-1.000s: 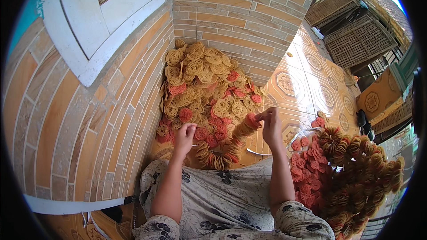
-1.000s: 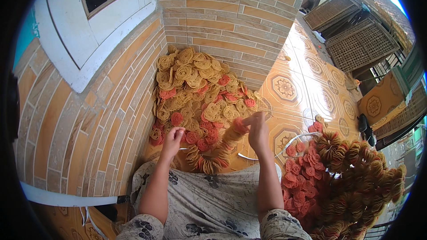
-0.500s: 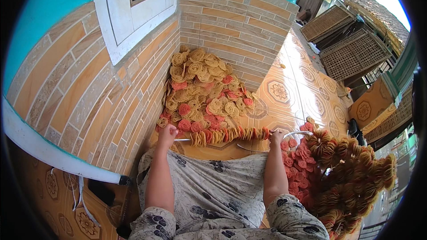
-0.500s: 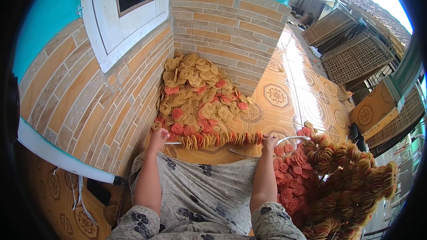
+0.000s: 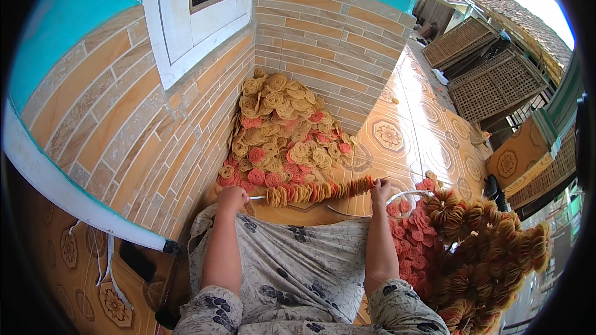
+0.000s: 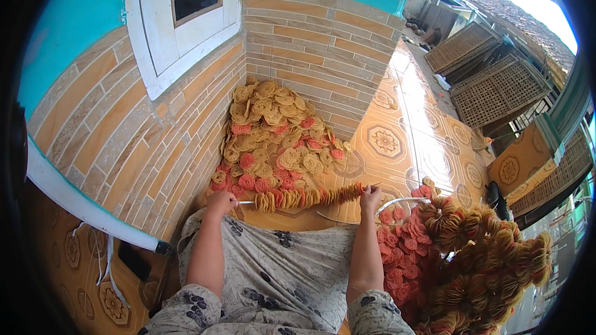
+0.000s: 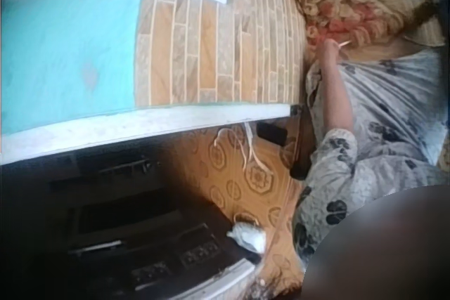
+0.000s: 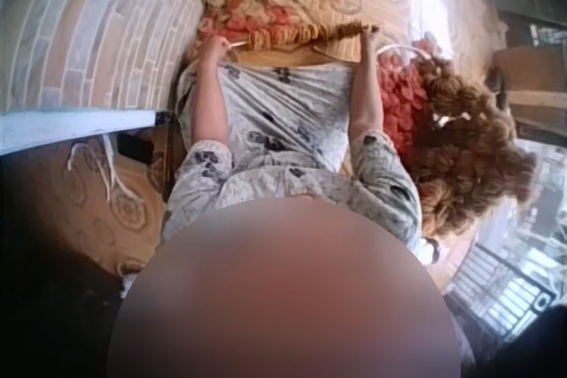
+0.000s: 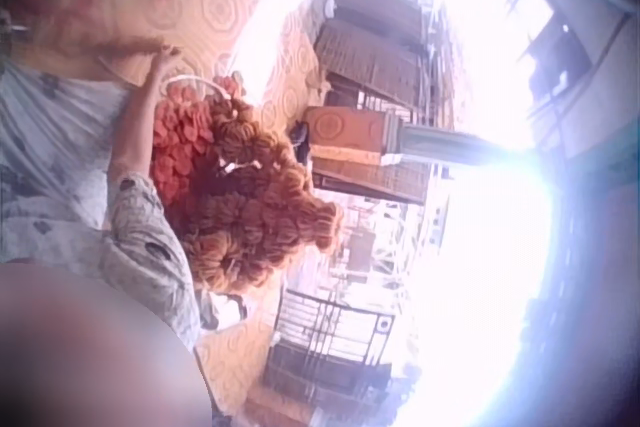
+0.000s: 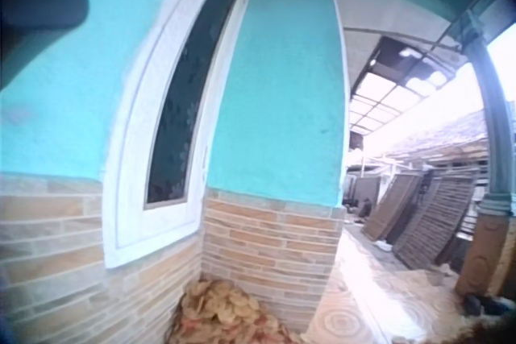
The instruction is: The person sits on the floor and assembles small decorative items by threading a white string through pre-made yellow and red circular pieces. The person repeatedly picks up a piece, threads the string through it, and places it onto a growing pile.
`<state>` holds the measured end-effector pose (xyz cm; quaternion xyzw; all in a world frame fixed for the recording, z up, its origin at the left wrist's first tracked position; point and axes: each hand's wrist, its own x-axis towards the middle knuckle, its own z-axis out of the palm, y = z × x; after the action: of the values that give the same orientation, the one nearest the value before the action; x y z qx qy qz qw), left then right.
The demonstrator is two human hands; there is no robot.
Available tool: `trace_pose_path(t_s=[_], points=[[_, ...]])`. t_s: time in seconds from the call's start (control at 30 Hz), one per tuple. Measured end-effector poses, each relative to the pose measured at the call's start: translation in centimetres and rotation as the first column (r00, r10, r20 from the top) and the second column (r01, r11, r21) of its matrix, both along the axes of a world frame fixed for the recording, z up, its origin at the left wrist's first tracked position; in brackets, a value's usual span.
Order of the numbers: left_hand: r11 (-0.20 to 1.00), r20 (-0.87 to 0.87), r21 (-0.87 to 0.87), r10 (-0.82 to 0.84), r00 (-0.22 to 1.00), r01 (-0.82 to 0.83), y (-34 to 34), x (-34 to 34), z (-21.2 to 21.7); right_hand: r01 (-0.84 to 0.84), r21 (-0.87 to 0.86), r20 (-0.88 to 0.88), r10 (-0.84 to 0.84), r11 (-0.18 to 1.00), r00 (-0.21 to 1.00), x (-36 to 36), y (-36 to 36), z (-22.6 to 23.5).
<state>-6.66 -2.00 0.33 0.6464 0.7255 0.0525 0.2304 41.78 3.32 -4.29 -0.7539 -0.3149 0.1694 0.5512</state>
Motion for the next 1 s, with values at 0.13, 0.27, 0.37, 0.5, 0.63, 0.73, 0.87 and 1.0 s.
trace_pose_path(t_s=[0.13,0.27,0.37,0.5,0.63,0.73,0.87,1.0], points=[[0.986,-0.101,-0.139,-0.105,0.989,0.09,0.6,0.1,-0.7,-0.347,0.127,0.448,0.258,0.929,0.856,-3.1,-0.5,6.3],[0.967,-0.311,-0.149,-0.244,0.918,0.207,0.6,1.8,-2.3,-0.447,0.292,0.463,0.284,0.845,0.839,-6.2,-2.2,14.8],[0.954,-0.272,-0.192,-0.277,0.921,0.23,0.7,3.3,-2.4,-0.521,0.265,0.574,0.302,0.811,0.761,-7.4,-3.4,19.6],[0.935,-0.157,-0.29,-0.257,0.953,0.205,0.9,4.2,-1.6,-0.519,0.243,0.602,0.291,0.82,0.743,-8.0,-3.6,21.7],[0.926,-0.065,-0.315,-0.238,0.969,0.206,0.8,4.0,-1.5,-0.515,0.013,0.594,0.408,0.857,0.693,-7.6,-2.9,20.7],[0.924,-0.02,-0.32,-0.229,0.973,0.211,1.0,3.2,-1.9,-0.569,0.151,0.557,0.405,0.808,0.725,-7.1,-3.0,19.2],[0.96,0.091,-0.234,-0.136,0.986,0.154,1.0,2.3,-2.2,-0.526,0.2,0.543,0.353,0.827,0.762,-6.4,-2.9,17.9],[0.992,-0.01,-0.098,-0.075,0.997,0.074,0.9,1.0,-1.2,-0.473,0.169,0.325,0.404,0.865,0.855,-3.9,-1.2,16.1]])
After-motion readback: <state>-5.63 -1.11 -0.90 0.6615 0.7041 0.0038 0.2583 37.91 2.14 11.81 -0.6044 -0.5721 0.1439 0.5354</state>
